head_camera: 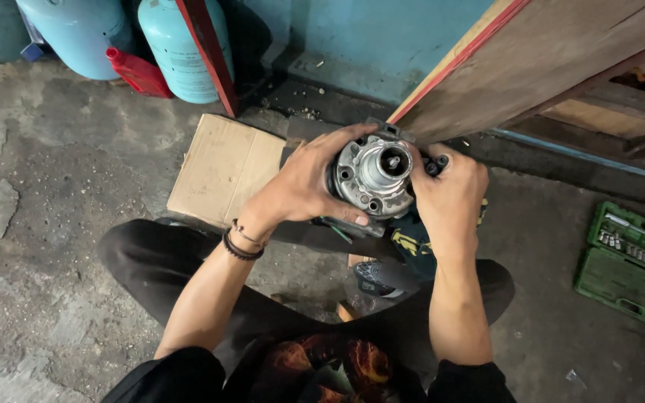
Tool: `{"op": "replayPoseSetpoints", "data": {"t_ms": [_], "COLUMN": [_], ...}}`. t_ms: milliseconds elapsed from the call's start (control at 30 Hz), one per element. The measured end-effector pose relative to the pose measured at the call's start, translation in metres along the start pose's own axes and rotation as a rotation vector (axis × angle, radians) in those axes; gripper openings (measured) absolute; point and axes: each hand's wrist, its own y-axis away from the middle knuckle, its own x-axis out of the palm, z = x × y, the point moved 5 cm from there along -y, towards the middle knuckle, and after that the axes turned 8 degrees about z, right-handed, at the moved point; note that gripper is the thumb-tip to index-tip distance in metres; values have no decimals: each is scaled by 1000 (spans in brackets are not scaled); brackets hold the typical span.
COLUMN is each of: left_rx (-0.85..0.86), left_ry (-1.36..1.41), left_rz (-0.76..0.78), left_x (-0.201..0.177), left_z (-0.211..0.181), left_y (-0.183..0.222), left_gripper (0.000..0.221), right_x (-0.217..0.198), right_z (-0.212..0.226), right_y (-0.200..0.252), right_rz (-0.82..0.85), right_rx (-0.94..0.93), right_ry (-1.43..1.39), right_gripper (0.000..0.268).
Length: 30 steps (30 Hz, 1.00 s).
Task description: Disassembling an automotive compressor by removing bolts and prying off the front housing using a hand tool.
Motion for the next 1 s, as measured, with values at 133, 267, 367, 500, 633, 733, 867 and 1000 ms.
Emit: {"op": "replayPoseSetpoints", "data": {"t_ms": [133,267,367,500,633,733,867,1000], "left_rx": [85,117,118,165,132,93,194,194], "left_ry": [-35,-34,-50,192,196,229,422,521], "left_rz": [4,28,68,93,-23,-32,-50,-20], "left_x": [-2,-4,-4,-9,2,14,18,16], "left_z": [3,3,10,-6,11,19,20,14], "left_y": [-4,-4,-6,5,-5,-16,-19,-18], "left_gripper": [119,116,116,95,69,48,39,35], "right_x": [8,8,9,10,13,17,14,13], "right_z": [-17,-18,-18,-18,-19,-24,-17,-15], "right_y": [-5,-4,-3,-6,-6,-7,-4,-3], "right_rz": [12,34,47,56,15,26,33,-1], "right_rx": [-1,39,42,-14,-72,-83,-63,-106], "right_ry": [-35,-44,-52,-111,-198,-229,-250,-183], "right_gripper": [35,34,36,27,21,20,21,17]}}
